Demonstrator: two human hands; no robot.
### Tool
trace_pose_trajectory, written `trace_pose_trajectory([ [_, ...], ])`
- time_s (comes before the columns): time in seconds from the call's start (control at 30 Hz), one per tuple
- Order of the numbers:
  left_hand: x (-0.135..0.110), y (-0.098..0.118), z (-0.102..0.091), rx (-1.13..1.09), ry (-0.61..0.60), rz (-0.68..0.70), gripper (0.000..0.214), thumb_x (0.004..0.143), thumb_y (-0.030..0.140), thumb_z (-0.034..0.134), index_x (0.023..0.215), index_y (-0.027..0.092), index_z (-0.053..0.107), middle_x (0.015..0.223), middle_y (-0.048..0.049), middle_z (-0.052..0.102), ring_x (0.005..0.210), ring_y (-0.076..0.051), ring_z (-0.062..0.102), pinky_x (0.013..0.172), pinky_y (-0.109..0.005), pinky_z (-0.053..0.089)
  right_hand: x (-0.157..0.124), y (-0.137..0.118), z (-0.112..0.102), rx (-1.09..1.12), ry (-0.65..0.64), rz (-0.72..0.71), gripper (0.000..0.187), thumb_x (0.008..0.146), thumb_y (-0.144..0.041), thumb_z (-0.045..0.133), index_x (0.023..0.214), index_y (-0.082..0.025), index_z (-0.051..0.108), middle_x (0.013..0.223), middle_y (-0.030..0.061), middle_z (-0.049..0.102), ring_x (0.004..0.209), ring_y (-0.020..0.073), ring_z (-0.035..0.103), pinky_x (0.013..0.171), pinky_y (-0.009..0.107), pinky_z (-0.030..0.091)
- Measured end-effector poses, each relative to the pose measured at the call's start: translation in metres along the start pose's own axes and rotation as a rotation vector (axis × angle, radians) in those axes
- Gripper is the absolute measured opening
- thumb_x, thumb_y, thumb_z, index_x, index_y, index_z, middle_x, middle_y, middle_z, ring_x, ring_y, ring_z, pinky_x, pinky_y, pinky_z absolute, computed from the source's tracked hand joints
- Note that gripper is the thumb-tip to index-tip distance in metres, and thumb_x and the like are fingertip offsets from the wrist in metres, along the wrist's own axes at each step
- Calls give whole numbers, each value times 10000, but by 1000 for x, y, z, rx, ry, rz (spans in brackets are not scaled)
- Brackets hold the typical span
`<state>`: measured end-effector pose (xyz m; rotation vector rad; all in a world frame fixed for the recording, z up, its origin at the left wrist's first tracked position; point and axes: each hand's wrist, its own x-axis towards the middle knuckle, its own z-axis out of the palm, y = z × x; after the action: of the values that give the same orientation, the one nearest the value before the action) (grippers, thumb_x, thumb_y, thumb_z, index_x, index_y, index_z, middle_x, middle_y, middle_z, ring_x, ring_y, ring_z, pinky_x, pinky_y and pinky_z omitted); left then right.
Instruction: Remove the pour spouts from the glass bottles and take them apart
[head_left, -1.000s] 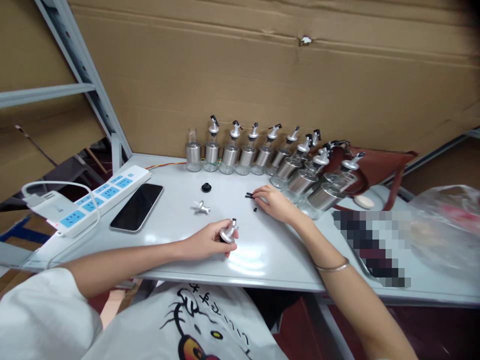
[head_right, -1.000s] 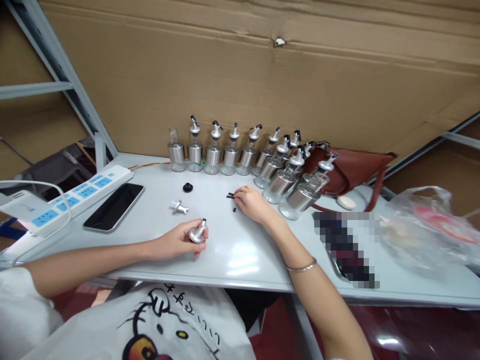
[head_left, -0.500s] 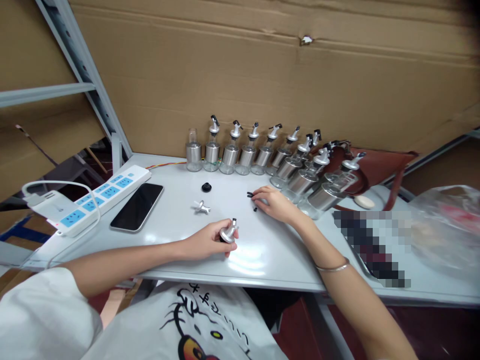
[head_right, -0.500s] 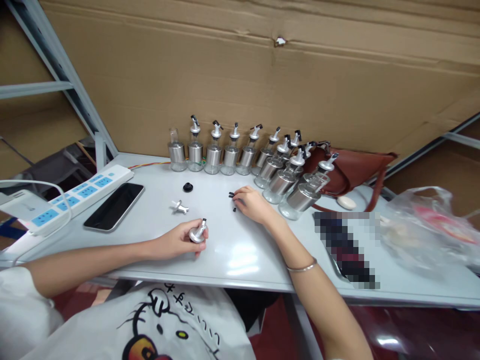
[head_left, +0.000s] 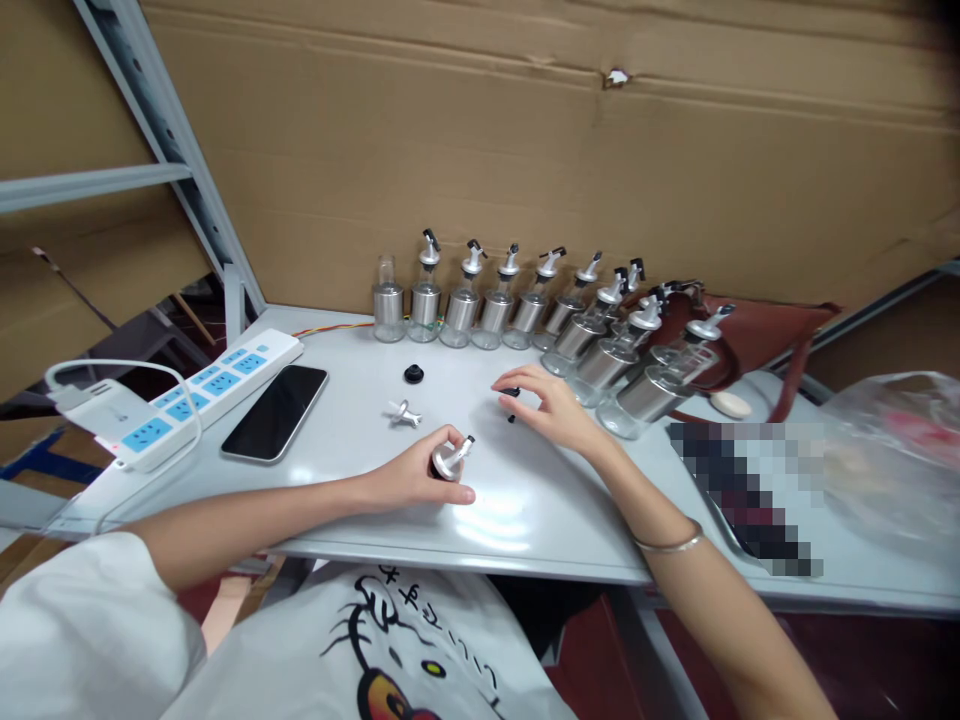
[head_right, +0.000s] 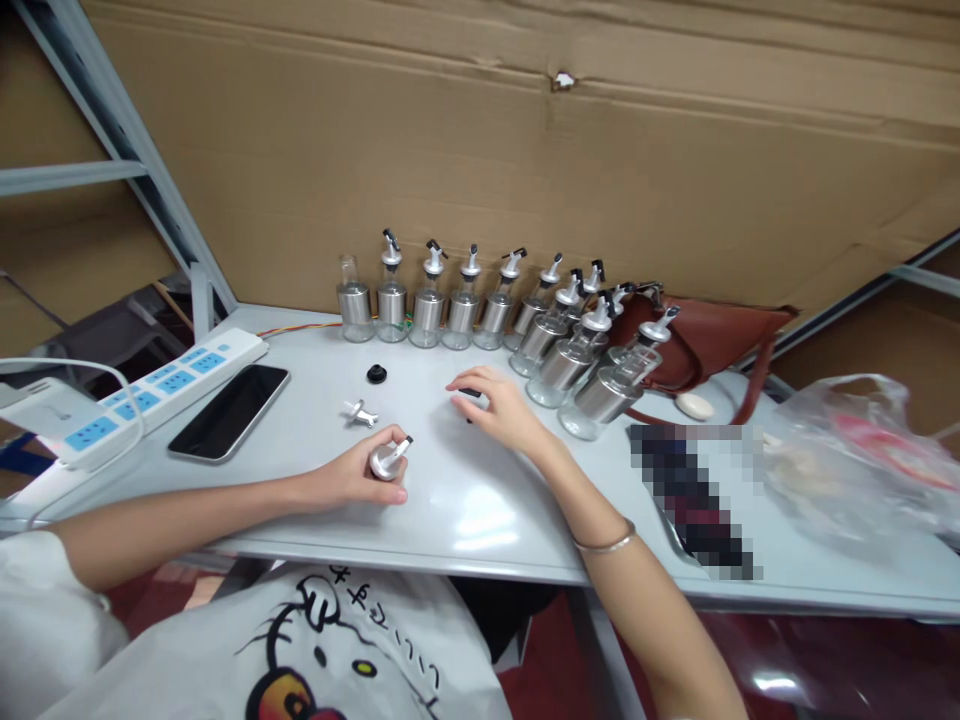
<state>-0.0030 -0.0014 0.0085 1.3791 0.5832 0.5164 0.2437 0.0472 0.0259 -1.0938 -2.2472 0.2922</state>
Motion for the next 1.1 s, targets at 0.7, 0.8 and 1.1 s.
trace_pose_trajectory([
  [0.7,8,0,-7,-209,-105,-58,295,737,297,667,844,183,416,671,82,409,493,-38,358,504,-248,263,-6,-58,22,243,-210,-199,464,983,-490,256,827,-181,565,742,27,588,667,123,523,646,246,433],
  [0.8,8,1,-7,-159,-100,-32,289,741,298,674,828,181,425,678,77,435,519,-50,409,536,-249,296,-7,-59,23,308,-239,-120,493,979,-516,255,724,-182,514,648,-14,513,582,99,461,582,221,396],
  [1.1,8,5,-6,-350,-70,-74,380,739,460,697,837,159,487,549,62,471,545,-104,498,620,-276,342,-3,-46,3,337,-7,12,285,907,-416,515,879,-187,684,873,77,652,801,170,613,736,299,480],
])
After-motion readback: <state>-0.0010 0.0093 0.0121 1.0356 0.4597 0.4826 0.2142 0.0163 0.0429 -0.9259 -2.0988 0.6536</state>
